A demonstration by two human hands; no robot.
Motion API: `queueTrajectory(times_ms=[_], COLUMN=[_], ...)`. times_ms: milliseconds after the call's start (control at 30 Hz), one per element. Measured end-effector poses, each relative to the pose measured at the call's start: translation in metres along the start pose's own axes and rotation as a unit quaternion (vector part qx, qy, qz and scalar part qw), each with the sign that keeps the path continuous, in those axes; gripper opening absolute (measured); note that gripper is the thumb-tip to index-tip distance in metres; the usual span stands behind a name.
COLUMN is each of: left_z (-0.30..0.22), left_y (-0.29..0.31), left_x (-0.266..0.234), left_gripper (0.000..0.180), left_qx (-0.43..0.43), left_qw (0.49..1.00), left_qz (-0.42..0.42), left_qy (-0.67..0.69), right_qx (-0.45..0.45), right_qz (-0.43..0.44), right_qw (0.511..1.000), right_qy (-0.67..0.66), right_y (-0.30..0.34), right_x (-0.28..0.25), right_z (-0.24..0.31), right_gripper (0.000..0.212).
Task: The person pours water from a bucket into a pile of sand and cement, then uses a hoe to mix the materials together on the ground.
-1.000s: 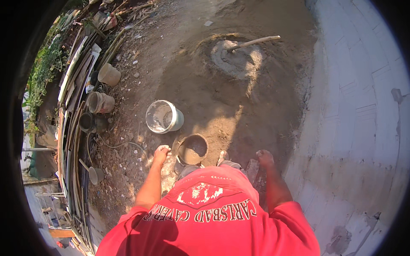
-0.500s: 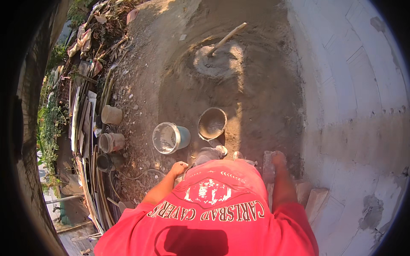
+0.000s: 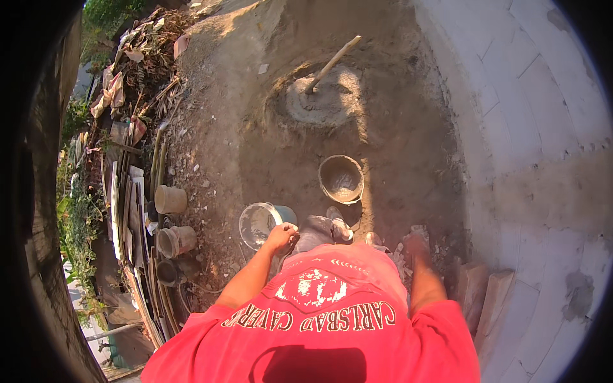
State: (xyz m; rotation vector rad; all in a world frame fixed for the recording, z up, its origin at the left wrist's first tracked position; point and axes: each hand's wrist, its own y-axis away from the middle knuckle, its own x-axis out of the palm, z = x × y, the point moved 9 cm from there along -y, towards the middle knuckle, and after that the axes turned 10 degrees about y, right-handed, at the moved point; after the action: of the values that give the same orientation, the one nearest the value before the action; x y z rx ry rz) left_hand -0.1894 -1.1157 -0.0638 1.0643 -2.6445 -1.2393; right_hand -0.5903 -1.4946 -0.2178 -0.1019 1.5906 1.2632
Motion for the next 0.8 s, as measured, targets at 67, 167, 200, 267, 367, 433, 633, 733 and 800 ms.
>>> queueTrajectory(times_ms=[67, 167, 200, 267, 367, 433, 633, 733, 800], left_z=[-0.011, 0.022, 0.025, 0.045, 0.073, 0.059, 0.135, 0.100, 0.107], left_y=[-0.021, -0.034, -0.056, -0.092, -0.120, -0.163, -0.209, -0.244, -0.260], left_x=[-0.012, -0.068, -0.076, -0.126, -0.210, -0.196, -0.417, -0.428, -0.452], left_gripper=[0.019, 0.015, 0.015, 0.031, 0.032, 0.025, 0.022, 0.012, 0.012], left_qx=[-0.006, -0.053, -0.038, 0.016, -0.034, -0.016, 0.198, 0.160, -0.108], left_qw=[0.999, 0.999, 0.999, 0.994, 0.998, 0.997, 0.792, 0.809, 0.965], left_qz=[0.020, 0.005, 0.014, 0.010, 0.001, 0.077, 0.096, 0.029, -0.002], left_qy=[0.038, 0.012, -0.029, -0.104, -0.051, 0.025, -0.569, -0.565, 0.238], right_qx=[0.004, 0.174, 0.173, 0.154, 0.184, 0.260, 0.078, 0.124, 0.044], right_qz=[-0.084, -0.069, -0.106, -0.164, -0.160, -0.107, -0.003, 0.165, 0.221], right_qw=[0.996, 0.904, 0.909, 0.918, 0.921, 0.917, 0.983, 0.971, 0.971], right_qy=[-0.016, -0.383, -0.363, -0.326, -0.303, -0.282, -0.166, -0.119, -0.075], right_y=[-0.018, -0.007, -0.017, -0.038, -0.032, -0.015, -0.033, -0.018, -0.061], right_x=[-0.067, -0.155, -0.177, -0.206, -0.212, -0.165, -0.166, -0.163, -0.160], right_z=[0.028, 0.115, 0.113, 0.139, 0.190, 0.130, 0.345, 0.360, 0.375], right_gripper=[0.034, 0.028, 0.027, 0.026, 0.029, 0.031, 0.044, 0.045, 0.046])
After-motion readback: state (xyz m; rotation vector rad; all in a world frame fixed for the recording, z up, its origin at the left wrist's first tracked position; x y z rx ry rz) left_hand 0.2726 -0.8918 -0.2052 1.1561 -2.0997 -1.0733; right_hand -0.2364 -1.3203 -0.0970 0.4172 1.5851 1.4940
